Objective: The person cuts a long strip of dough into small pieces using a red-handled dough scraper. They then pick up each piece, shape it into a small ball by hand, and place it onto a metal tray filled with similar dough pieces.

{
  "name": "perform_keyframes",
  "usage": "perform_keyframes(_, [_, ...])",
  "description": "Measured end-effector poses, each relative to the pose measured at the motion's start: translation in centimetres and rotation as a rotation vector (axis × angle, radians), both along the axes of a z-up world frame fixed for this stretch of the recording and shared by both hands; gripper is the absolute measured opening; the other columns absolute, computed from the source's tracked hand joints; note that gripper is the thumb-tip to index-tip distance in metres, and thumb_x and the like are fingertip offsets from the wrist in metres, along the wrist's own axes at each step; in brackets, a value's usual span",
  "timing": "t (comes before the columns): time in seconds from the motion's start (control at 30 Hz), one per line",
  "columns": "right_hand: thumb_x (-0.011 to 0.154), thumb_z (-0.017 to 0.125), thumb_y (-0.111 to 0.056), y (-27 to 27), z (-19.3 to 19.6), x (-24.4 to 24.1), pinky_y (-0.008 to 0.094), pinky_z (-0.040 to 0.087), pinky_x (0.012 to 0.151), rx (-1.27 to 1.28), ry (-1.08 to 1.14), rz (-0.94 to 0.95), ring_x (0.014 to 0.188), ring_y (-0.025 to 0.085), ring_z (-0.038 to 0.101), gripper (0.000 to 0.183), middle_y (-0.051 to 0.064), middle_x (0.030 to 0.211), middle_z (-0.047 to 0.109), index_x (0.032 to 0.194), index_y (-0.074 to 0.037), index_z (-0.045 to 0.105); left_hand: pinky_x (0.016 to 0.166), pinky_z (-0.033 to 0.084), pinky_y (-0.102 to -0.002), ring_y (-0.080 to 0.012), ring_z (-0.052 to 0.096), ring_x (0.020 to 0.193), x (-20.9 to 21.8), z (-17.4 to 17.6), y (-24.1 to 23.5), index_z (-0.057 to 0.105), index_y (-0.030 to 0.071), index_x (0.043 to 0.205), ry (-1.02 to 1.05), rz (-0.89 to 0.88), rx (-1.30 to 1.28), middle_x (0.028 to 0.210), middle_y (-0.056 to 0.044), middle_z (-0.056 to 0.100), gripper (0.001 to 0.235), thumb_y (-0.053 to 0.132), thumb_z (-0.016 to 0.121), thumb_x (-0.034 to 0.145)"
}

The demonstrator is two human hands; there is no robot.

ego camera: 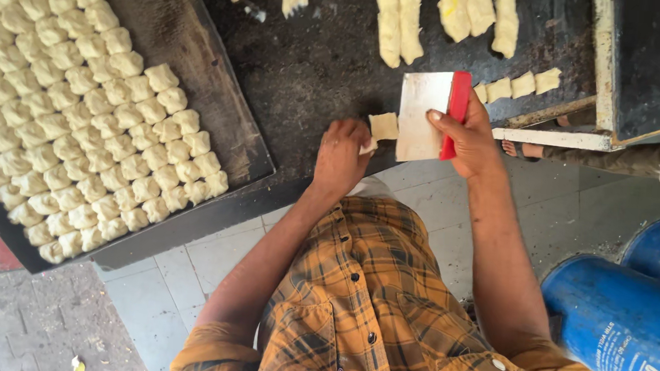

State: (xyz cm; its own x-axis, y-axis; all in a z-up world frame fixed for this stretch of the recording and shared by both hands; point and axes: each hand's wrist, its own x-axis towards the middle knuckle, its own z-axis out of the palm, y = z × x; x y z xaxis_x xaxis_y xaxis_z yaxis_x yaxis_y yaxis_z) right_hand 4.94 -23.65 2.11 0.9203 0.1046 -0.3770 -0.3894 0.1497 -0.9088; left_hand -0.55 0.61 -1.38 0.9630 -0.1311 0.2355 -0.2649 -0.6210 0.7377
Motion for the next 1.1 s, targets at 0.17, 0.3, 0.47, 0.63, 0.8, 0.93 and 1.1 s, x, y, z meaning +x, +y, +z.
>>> perform_keyframes(0.17, [0.094, 0.073, 0.001, 1.2, -1.0, 2.1, 0.031, 0.054, 0.104, 0.069, -0.076, -0.047, 0.116, 0.014, 0.065, 0.058, 0.005, 0.129, 0.065, 0.147, -0.006, 0.049, 0.070, 0.056, -0.038, -0.0276, 0.073, 0.079, -0.8, 0.8, -0.2, 0.057, 0.004, 0.116, 0.483, 0.204, -0.314, 0.096, -0.012, 0.074, 0.040, 0.012, 0.080, 0.085])
perform_keyframes(0.3, [0.095, 0.072, -0.003, 3.1, -4.6, 5.5, 0.030, 0.055, 0.105, 0.096, -0.105, 0.089, 0.118, 0.013, 0.066, 0.052, 0.005, 0.128, 0.067, 0.142, -0.005, 0.050, 0.071, 0.060, -0.027, -0.0164, 0.072, 0.087, -1.5, -0.8, 0.8, 0.049, 0.009, 0.137, 0.648, 0.325, -0.899, 0.099, -0.015, 0.077, 0.056, 0.011, 0.076, 0.088])
perform_keyframes(0.47, [0.102, 0.077, -0.013, 7.7, -9.9, 10.3, 0.031, 0.056, 0.075, -0.108, -0.001, 0.238, 0.095, 0.013, 0.061, 0.039, 0.007, 0.110, 0.063, 0.131, 0.000, 0.056, 0.084, 0.062, -0.028, -0.0143, 0.074, 0.099, -3.2, -1.8, 0.3, 0.061, -0.001, 0.132, 0.640, 0.386, -1.153, 0.110, -0.008, 0.075, 0.033, 0.011, 0.066, 0.102])
perform_keyframes(0.63, [0.097, 0.078, -0.020, 6.7, -5.3, 9.5, 0.025, 0.057, 0.062, -0.437, -0.263, 0.349, 0.076, 0.012, 0.070, 0.034, 0.006, 0.094, 0.073, 0.121, -0.002, 0.062, 0.084, 0.060, -0.027, -0.0127, 0.071, 0.096, -4.0, 1.5, -1.1, 0.051, 0.000, 0.141, 0.518, 0.423, -1.163, 0.104, -0.008, 0.074, 0.045, 0.007, 0.065, 0.100])
perform_keyframes(0.8, [0.094, 0.070, -0.015, 4.5, -1.7, 5.8, 0.023, 0.054, 0.062, -0.212, 0.021, 0.894, 0.080, 0.008, 0.069, 0.027, 0.000, 0.097, 0.077, 0.118, -0.006, 0.072, 0.079, 0.059, -0.026, -0.0121, 0.070, 0.091, -3.6, 3.6, -3.1, 0.034, 0.001, 0.151, 0.467, 0.372, -1.122, 0.097, -0.010, 0.075, 0.066, 0.003, 0.067, 0.095])
perform_keyframes(0.93, [0.097, 0.076, -0.011, 5.0, -1.1, 3.7, 0.031, 0.059, 0.086, -0.092, -0.423, 0.920, 0.098, 0.017, 0.071, 0.017, 0.008, 0.107, 0.072, 0.113, -0.007, 0.077, 0.080, 0.059, -0.026, -0.0123, 0.071, 0.095, -3.3, 3.5, -4.5, 0.049, -0.005, 0.143, 0.495, 0.374, -0.936, 0.103, -0.010, 0.075, 0.050, 0.003, 0.069, 0.098])
perform_keyframes(1.1, [0.088, 0.082, -0.020, 2.9, 2.6, 1.6, 0.051, 0.045, 0.108, -0.436, -1.211, 0.722, 0.117, 0.028, 0.063, 0.027, 0.002, 0.123, 0.070, 0.113, -0.011, 0.078, 0.090, 0.060, -0.028, -0.0141, 0.070, 0.101, -3.3, 4.2, -5.5, 0.062, -0.009, 0.131, 0.560, 0.403, -1.299, 0.113, -0.011, 0.072, 0.030, 0.002, 0.062, 0.104])
